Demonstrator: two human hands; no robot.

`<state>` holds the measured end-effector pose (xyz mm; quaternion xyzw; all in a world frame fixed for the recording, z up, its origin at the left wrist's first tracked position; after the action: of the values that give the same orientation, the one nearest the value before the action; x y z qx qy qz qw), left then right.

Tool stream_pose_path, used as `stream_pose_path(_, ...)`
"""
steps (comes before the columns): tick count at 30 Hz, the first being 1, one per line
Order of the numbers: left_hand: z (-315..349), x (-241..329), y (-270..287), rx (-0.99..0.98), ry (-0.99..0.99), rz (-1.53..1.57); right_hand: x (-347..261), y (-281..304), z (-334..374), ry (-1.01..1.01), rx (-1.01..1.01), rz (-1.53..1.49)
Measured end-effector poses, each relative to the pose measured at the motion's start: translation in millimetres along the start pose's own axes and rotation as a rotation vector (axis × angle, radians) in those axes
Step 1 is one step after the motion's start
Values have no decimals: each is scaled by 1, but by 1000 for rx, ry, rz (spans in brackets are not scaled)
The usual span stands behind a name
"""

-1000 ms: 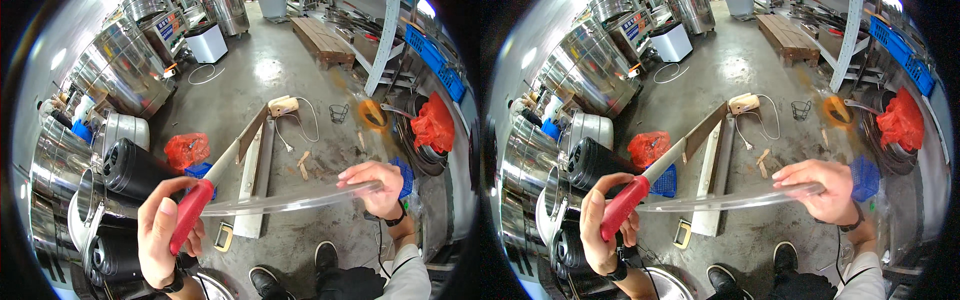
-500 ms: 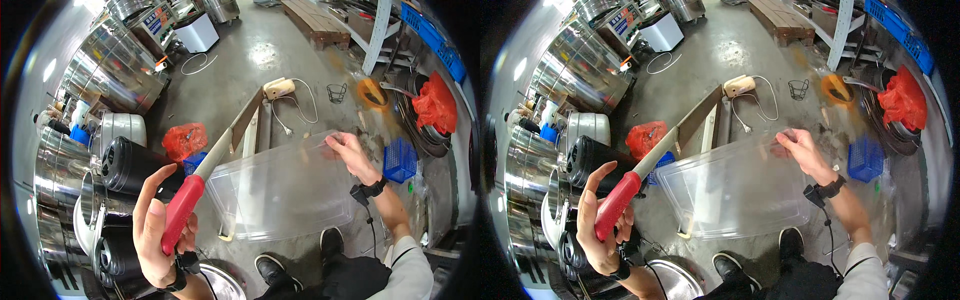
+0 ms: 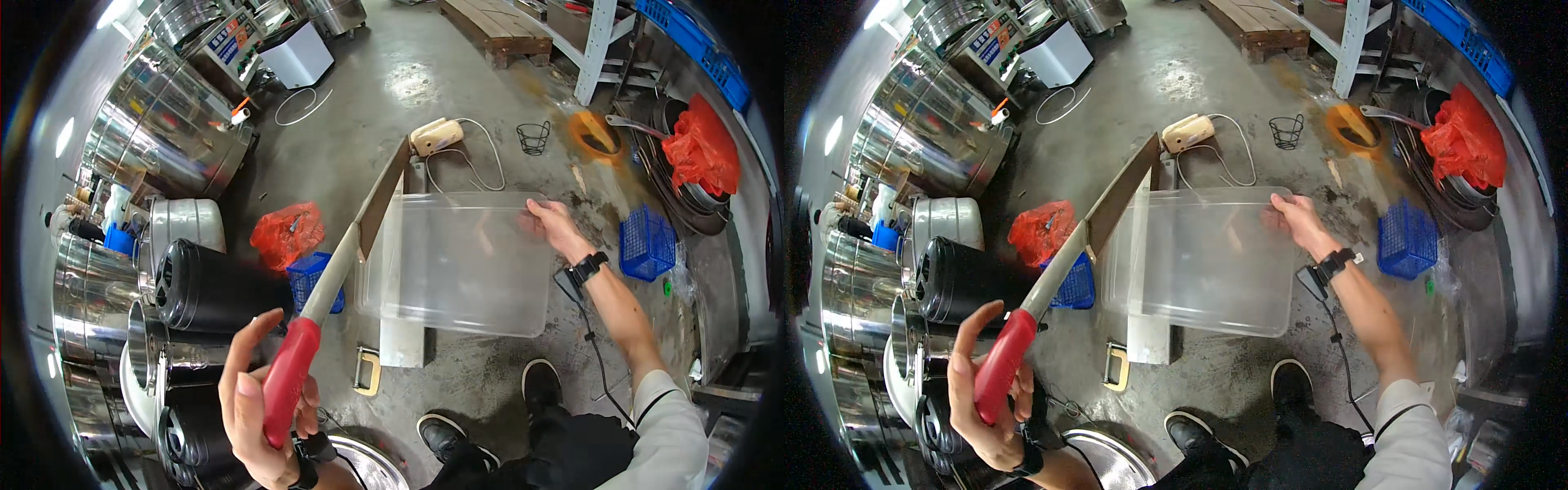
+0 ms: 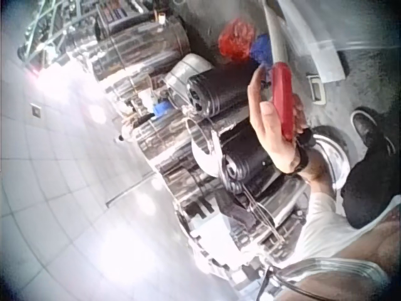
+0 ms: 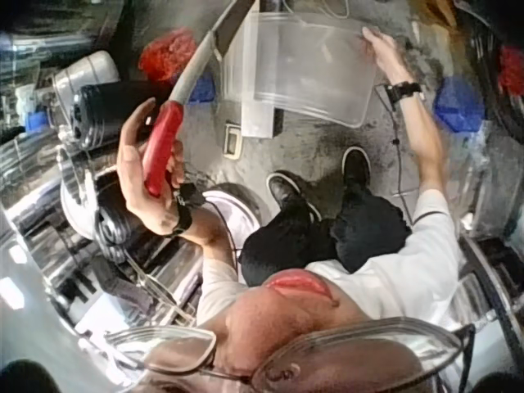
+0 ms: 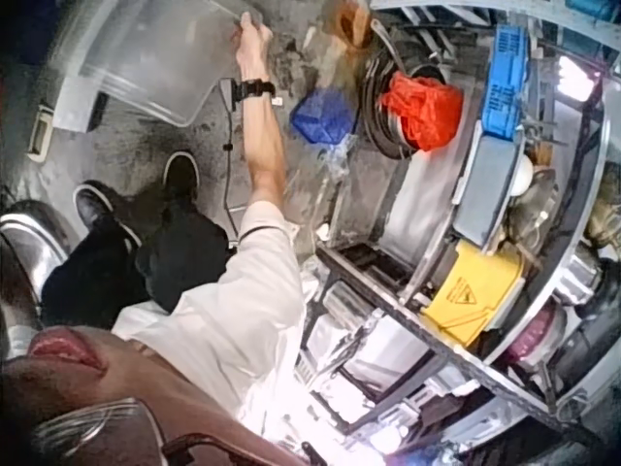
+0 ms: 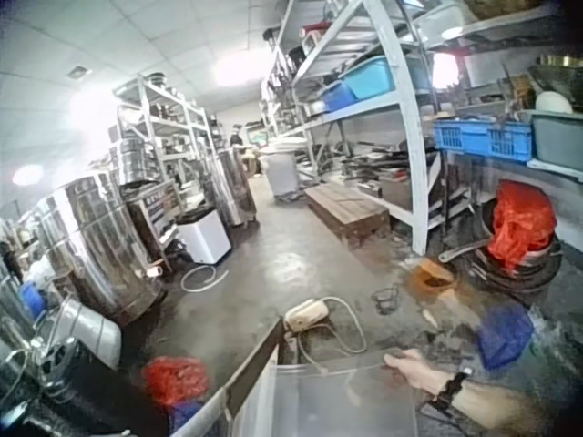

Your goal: The person picks up a metal cutter, moves a blue basket, and uses the cutter to slice a plastic lid. They then set the lid aside, pick up a metal clamp, and move the cutter to a different area of the floor.

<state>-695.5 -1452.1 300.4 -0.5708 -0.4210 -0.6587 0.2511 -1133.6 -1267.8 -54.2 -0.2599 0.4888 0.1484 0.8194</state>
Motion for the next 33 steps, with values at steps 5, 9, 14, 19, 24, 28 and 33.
stream_pose_path(5,20,-30,1,-65,69,57,11,21,-32,-99,47,33)
stream_pose_path(9,56,-56,-2,-51,288,148,17,23,-42,-108,29,-14)
stream_pose_path(14,100,-133,3,-199,510,150,18,22,-43,-100,6,-26)
stream_pose_path(19,82,-140,8,-353,490,2,25,17,-39,-104,-1,-25)
stream_pose_path(24,58,-137,-6,-411,634,-270,20,18,-34,-69,22,-31)
stream_pose_path(28,55,-126,-4,-282,641,-224,16,16,-37,-20,37,33)
stream_pose_path(33,54,-113,-9,-308,655,-263,16,17,-35,-7,122,64)
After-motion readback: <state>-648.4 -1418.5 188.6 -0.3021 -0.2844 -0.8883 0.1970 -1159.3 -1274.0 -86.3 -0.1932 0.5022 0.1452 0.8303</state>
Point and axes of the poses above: each hand's wrist, its own z-axis away from the middle knuckle, its own y-axis out of the back of the hand, x = y × z, the point moved 6 cm from there along -z, towards the middle knuckle, and after that the axes turned 1 degree about z, right-handed, at the moved point
